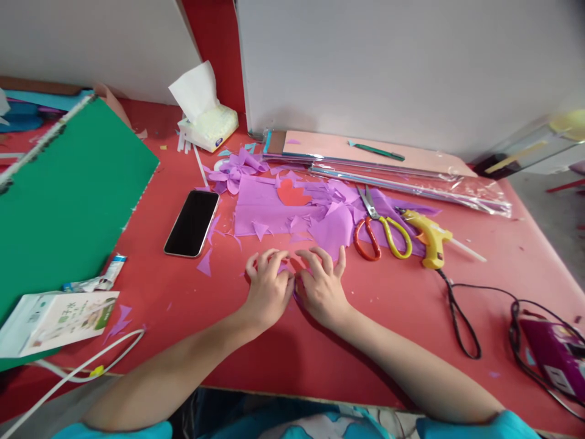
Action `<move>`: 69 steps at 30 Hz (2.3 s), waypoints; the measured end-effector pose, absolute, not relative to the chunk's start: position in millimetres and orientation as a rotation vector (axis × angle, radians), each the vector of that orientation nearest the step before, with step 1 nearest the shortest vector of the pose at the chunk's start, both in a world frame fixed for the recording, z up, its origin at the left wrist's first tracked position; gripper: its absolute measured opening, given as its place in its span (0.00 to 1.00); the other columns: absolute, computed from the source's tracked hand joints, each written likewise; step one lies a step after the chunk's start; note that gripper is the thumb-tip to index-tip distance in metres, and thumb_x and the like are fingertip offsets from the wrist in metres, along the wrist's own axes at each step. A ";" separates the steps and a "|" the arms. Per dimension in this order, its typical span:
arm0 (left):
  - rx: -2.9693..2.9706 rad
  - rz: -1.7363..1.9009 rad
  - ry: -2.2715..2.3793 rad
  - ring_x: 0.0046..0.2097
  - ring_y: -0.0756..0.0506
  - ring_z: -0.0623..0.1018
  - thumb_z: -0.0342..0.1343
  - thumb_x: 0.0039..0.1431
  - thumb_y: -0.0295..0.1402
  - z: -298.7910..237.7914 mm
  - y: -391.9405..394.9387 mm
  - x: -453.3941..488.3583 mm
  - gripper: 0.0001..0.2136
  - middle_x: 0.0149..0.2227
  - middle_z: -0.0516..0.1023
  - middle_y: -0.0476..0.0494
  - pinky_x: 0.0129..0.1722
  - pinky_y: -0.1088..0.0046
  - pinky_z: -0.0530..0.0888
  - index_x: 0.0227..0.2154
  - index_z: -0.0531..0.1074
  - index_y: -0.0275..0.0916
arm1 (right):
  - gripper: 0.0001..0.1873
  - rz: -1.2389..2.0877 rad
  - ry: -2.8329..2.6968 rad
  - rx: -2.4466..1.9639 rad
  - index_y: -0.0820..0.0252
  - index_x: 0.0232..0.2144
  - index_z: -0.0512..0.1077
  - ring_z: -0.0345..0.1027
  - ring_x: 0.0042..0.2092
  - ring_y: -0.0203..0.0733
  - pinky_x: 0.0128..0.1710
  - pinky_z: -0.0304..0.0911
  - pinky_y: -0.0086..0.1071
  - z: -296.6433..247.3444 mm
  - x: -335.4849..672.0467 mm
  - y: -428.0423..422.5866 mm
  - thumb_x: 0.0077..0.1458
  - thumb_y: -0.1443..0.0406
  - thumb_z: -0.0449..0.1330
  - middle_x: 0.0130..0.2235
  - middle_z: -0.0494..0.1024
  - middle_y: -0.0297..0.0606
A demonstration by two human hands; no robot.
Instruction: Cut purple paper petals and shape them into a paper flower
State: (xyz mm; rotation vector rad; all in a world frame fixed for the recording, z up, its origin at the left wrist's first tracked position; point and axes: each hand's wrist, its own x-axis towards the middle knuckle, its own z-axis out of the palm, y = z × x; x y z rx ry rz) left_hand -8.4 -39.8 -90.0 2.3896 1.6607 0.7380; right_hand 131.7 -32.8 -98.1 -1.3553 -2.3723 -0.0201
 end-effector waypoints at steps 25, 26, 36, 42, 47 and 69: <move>2.324 0.704 1.573 0.50 0.39 0.65 0.56 0.50 0.27 -91.4 -31.3 -15.5 0.06 0.45 0.71 0.42 0.47 0.54 0.57 0.21 0.74 0.39 | 0.07 0.127 -2.299 -1.295 0.58 0.28 0.70 0.55 0.52 0.47 0.58 0.23 0.55 -103.3 137.7 -29.1 0.52 0.69 0.53 0.46 0.71 0.38; 2.322 0.705 1.572 0.50 0.39 0.65 0.55 0.50 0.27 -91.6 -31.1 -15.7 0.06 0.45 0.71 0.42 0.47 0.54 0.57 0.21 0.74 0.39 | 0.07 0.120 -2.304 -1.294 0.58 0.28 0.70 0.55 0.52 0.47 0.58 0.23 0.55 -103.5 138.1 -29.0 0.53 0.69 0.52 0.46 0.71 0.38; 2.283 0.718 1.555 0.50 0.40 0.65 0.56 0.50 0.27 -91.2 -30.2 -16.6 0.07 0.45 0.71 0.44 0.47 0.56 0.57 0.20 0.74 0.40 | 0.07 -0.063 -2.378 -1.148 0.59 0.26 0.70 0.54 0.51 0.49 0.58 0.23 0.58 -104.7 141.6 -23.4 0.51 0.70 0.52 0.44 0.71 0.37; 2.249 0.706 1.559 0.50 0.39 0.65 0.56 0.49 0.28 -91.8 -29.0 -16.9 0.07 0.44 0.71 0.44 0.47 0.56 0.57 0.19 0.74 0.40 | 0.06 -0.001 -2.347 -1.165 0.59 0.25 0.69 0.55 0.51 0.49 0.58 0.23 0.58 -104.9 141.1 -22.2 0.51 0.70 0.54 0.43 0.72 0.36; 2.255 0.679 1.545 0.51 0.40 0.64 0.56 0.49 0.27 -89.1 -28.5 -18.1 0.06 0.46 0.71 0.45 0.50 0.55 0.55 0.20 0.74 0.41 | 0.07 0.094 -2.326 -1.190 0.58 0.24 0.70 0.56 0.51 0.49 0.58 0.23 0.57 -101.9 141.9 -20.7 0.52 0.68 0.54 0.43 0.72 0.36; 2.206 0.561 1.461 0.51 0.42 0.64 0.54 0.50 0.26 -85.4 -21.4 -25.3 0.07 0.45 0.70 0.47 0.51 0.54 0.55 0.23 0.75 0.43 | 0.06 0.172 -2.324 -1.183 0.58 0.25 0.71 0.57 0.50 0.49 0.58 0.26 0.58 -103.6 143.8 -20.6 0.51 0.70 0.55 0.43 0.72 0.36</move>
